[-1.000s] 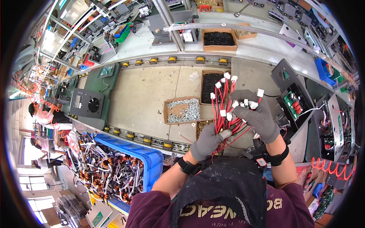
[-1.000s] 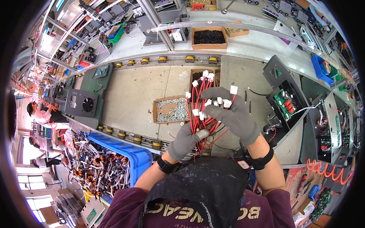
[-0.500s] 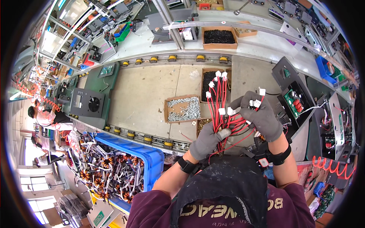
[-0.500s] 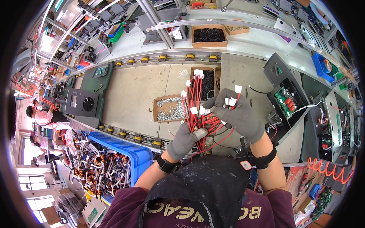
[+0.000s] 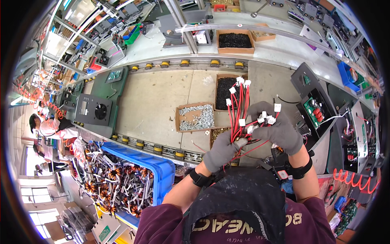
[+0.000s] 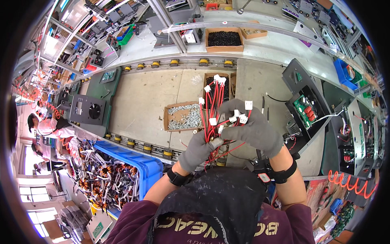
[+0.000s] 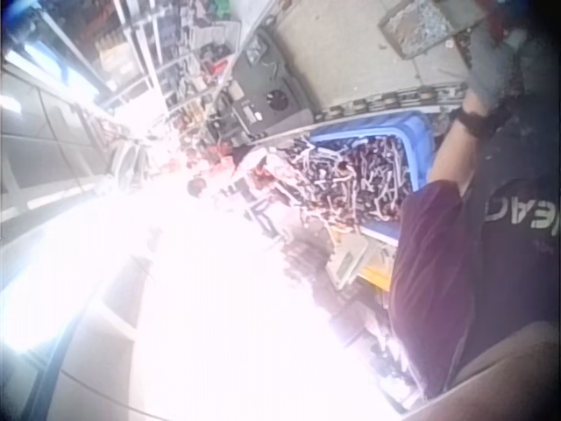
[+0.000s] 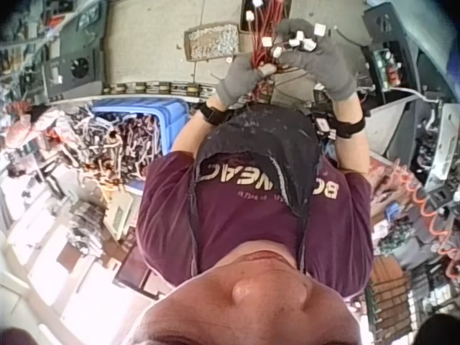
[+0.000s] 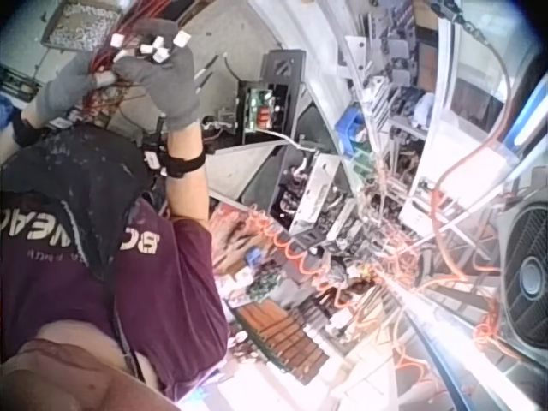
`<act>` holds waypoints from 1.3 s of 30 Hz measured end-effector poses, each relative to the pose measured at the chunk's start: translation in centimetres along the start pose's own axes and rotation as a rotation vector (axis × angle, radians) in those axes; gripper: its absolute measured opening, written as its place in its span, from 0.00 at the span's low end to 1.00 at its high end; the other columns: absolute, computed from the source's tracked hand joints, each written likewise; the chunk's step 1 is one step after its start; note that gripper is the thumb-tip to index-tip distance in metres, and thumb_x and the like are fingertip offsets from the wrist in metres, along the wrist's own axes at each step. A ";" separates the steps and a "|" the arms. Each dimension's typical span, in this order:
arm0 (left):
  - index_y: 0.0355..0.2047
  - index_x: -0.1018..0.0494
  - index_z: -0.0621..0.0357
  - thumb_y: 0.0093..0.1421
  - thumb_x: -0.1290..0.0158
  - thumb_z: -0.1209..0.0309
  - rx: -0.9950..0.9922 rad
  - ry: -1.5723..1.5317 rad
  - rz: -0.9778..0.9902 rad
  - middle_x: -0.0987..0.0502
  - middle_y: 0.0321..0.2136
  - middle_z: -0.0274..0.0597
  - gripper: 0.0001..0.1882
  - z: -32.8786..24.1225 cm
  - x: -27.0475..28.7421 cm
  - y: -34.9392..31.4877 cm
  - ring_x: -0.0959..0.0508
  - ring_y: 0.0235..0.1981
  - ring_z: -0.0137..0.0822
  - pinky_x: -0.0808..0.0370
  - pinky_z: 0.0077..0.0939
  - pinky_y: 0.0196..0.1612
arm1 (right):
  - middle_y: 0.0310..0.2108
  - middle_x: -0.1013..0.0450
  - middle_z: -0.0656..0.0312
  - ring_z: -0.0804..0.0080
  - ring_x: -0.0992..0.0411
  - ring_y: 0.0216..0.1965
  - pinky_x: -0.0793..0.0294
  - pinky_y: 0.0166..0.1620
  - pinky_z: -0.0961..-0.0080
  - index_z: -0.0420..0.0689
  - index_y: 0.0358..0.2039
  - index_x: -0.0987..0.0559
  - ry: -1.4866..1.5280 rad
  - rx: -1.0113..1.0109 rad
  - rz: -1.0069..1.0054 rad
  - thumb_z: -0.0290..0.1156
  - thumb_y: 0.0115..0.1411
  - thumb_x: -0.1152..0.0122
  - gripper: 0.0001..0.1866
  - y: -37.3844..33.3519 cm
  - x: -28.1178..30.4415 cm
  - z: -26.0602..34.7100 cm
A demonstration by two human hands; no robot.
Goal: Assembling a power electronic device by installing circuit boards, wiring, and housing components using a pneumatic screwdriver.
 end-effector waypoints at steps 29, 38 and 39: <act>0.51 0.31 0.66 0.60 0.49 0.66 0.020 -0.659 0.070 0.23 0.34 0.39 0.22 -1.3 0.9 -0.9 0.25 0.36 0.26 0.29 0.17 0.39 | 0.35 0.25 0.58 0.66 0.27 0.35 0.28 0.41 0.70 0.40 0.36 0.23 -0.084 0.259 0.253 0.27 0.50 0.36 0.12 -1.4 -0.7 -2.1; 0.35 0.24 0.67 0.63 0.50 0.54 -0.242 0.153 -0.251 0.24 0.25 0.39 0.23 -2.2 0.5 -1.0 0.25 0.29 0.28 0.28 0.24 0.34 | 0.45 0.28 0.59 0.76 0.28 0.32 0.29 0.34 0.80 0.41 0.48 0.28 -0.254 0.399 -0.012 0.38 0.56 0.40 0.22 -2.1 1.5 2.5; 0.34 0.23 0.66 0.61 0.47 0.53 -0.308 0.199 -0.218 0.24 0.22 0.39 0.23 -2.3 0.4 -1.1 0.25 0.26 0.28 0.28 0.25 0.32 | 0.44 0.27 0.59 0.80 0.29 0.29 0.30 0.32 0.83 0.40 0.50 0.28 -0.182 0.224 -0.132 0.41 0.60 0.45 0.22 -1.8 2.3 2.6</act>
Point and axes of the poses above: each hand's wrist, its own y-axis towards the middle knuckle, its own x-axis out of the back of the hand, z = x × y, the point moved 1 cm from there along y, towards the middle knuckle
